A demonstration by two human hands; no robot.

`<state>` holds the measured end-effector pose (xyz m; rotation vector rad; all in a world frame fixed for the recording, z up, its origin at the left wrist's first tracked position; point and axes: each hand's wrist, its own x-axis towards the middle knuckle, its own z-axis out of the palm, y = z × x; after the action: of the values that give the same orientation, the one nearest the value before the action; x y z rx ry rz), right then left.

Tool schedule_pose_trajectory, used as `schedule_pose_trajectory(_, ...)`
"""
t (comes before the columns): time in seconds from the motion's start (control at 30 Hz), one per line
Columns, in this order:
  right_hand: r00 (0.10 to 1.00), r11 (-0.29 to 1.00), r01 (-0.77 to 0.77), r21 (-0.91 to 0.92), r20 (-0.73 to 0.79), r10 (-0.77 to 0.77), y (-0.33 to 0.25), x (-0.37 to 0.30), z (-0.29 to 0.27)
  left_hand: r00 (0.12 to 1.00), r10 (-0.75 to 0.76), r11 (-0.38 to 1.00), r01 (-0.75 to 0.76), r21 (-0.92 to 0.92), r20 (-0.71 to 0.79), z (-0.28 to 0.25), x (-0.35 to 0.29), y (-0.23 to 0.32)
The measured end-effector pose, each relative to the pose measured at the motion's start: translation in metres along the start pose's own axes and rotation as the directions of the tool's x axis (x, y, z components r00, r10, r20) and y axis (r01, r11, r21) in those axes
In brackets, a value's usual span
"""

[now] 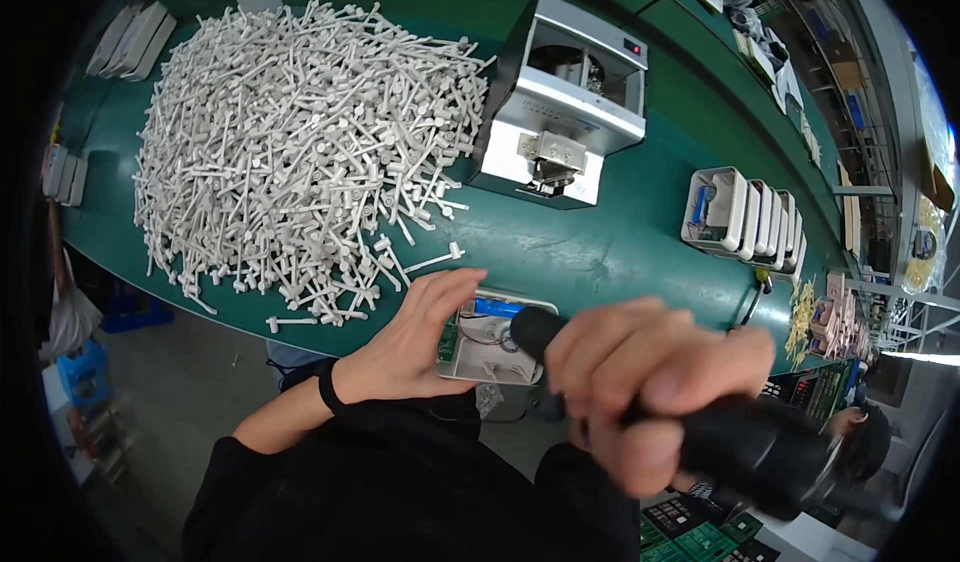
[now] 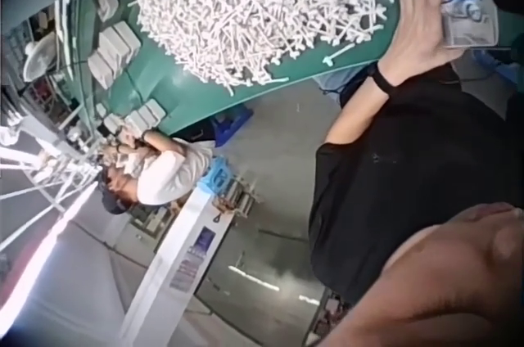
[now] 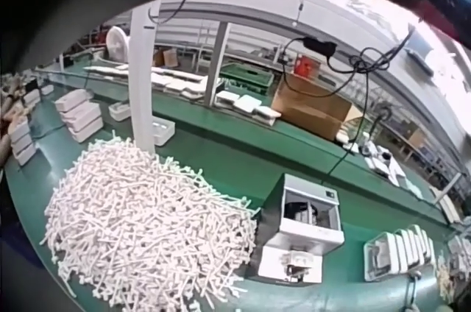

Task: The person assembles electronic devices by picking up a white plastic housing, inserting a small white component, and securing it with a power screwdriver. This process is repeated for several units, which are then placed in a stack on the workbench.

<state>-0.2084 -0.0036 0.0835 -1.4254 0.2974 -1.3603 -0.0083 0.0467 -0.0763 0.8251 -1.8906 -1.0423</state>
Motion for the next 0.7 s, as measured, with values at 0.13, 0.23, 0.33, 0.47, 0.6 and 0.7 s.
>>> schedule_pose_trajectory(0.13, 0.999, 0.974, 0.033, -0.224, -0.015, -0.037, 0.026, -0.02, 0.027, 1.0, 0.001, 1.0, -0.001, -0.025, -0.02, -0.003, -0.003, -0.002)
schedule_pose_trajectory(0.23, 0.998, 0.959, 0.017, -0.281, -0.047, -0.031, 0.039, -0.033, 0.028, 1.0, 0.017, 0.999, -0.018, -0.028, -0.018, -0.002, -0.002, -0.002)
schedule_pose_trajectory(0.33, 0.989, 0.955, -0.021, -0.297, -0.147, -0.024, 0.049, -0.038, 0.027, 1.0, -0.015, 0.999, 0.015, -0.036, -0.017, 0.0, -0.005, -0.002)
schedule_pose_trajectory(0.47, 0.974, 0.956, -0.067, -0.287, -0.229, -0.001, 0.055, -0.035, 0.028, 0.999, 0.0, 0.999, -0.002, -0.045, -0.035, 0.001, -0.005, -0.005)
schedule_pose_trajectory(0.6, 0.97, 0.955, -0.088, -0.284, -0.241, 0.017, 0.059, -0.032, 0.03, 1.0, -0.016, 0.999, 0.016, -0.034, 0.008, 0.001, -0.008, -0.009)
schedule_pose_trajectory(0.7, 0.971, 0.943, -0.087, -0.321, -0.239, 0.009, 0.059, -0.033, 0.031, 0.999, -0.021, 0.999, 0.022, -0.037, 0.025, 0.0, -0.006, -0.007)
